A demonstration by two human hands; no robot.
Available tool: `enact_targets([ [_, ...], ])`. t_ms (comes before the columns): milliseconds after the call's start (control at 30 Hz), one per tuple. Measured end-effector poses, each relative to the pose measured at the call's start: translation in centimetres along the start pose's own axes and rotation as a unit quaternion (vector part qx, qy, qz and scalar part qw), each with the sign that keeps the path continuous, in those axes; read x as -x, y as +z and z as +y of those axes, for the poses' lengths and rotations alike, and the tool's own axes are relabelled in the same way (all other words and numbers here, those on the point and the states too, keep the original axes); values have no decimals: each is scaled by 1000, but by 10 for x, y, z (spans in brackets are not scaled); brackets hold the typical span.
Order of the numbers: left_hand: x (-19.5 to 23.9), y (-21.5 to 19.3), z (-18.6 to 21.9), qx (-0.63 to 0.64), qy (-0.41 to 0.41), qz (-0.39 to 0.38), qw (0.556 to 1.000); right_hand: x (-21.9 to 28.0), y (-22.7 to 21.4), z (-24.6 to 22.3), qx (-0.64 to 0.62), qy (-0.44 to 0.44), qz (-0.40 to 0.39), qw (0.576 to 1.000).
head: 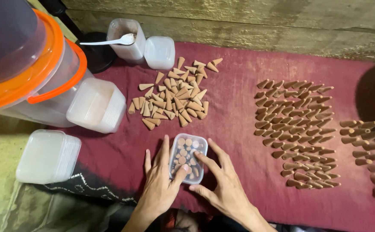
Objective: Sorting and arranging incense cones into containers and rows on a table
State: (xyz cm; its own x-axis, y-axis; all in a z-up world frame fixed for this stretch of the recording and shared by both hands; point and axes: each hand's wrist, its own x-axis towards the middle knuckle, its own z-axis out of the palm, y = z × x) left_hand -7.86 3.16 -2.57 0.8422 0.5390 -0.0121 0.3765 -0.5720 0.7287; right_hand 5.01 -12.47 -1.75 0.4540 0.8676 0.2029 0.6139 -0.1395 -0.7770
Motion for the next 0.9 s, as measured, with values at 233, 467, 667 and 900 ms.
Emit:
enact_targets([
  [233,4,21,0,61,20,70,996,3,4,-2,-2,-12,75,997],
  [467,-20,-4,44,172,-89,-50,980,5,-20,-5,-59,4,98,993],
  [667,-51,-11,56,248,-68,-133,957,-15,-68,-6,-155,201,77,964],
  [900,-123,-7,74,295,2,-133,946,-66,-116,7,-149,283,100,942],
])
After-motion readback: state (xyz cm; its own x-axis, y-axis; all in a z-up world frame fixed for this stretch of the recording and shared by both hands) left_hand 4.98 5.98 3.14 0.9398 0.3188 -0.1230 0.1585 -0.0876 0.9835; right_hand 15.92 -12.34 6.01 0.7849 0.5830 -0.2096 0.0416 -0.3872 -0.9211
